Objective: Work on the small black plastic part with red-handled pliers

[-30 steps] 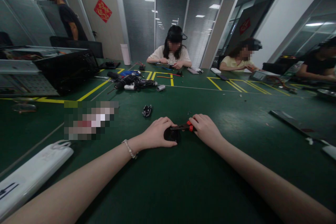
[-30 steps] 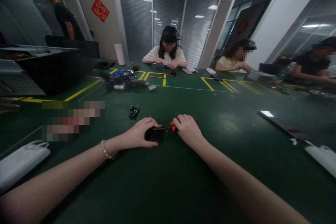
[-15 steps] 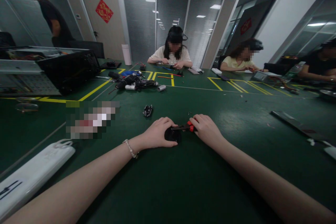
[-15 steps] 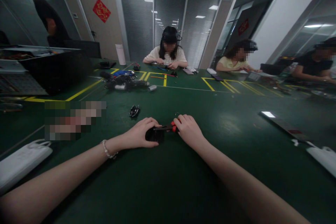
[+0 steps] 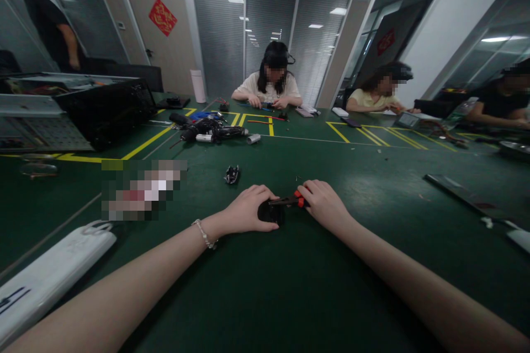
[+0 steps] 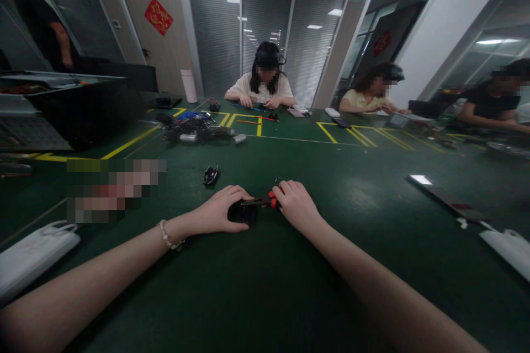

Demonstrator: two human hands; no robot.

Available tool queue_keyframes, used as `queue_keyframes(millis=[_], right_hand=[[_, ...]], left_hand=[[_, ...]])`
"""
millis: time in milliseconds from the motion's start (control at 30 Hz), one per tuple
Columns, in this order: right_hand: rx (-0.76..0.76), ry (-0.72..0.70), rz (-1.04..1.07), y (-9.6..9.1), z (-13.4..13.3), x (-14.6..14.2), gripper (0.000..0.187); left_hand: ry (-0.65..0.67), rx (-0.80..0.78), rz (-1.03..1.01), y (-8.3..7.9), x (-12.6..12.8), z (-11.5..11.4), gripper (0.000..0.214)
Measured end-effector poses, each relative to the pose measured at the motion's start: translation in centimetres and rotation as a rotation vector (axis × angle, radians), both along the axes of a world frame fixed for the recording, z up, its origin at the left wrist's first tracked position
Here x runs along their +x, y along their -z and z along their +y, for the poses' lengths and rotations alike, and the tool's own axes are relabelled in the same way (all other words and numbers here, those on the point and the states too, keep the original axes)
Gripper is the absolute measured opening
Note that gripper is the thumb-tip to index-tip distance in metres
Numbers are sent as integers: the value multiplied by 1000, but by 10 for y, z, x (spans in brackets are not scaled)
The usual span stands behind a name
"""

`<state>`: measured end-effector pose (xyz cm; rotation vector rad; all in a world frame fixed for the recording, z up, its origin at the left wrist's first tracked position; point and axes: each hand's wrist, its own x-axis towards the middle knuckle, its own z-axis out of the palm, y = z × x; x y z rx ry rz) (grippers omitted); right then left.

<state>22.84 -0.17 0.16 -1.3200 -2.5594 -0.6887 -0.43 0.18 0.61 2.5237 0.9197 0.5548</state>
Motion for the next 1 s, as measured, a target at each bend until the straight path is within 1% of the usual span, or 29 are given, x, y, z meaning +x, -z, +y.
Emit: queue_keyframes(millis=[467, 800, 1000], right_hand=[[28, 9, 0, 0, -2, 1, 32], [-7, 18, -6, -2, -2, 0, 36], [13, 2, 1, 1, 0, 1, 35]], left_hand=[[15, -19, -7, -1, -1, 2, 50], [13, -8, -14, 2, 0, 3, 52], [10, -19, -9, 0, -1, 2, 51]])
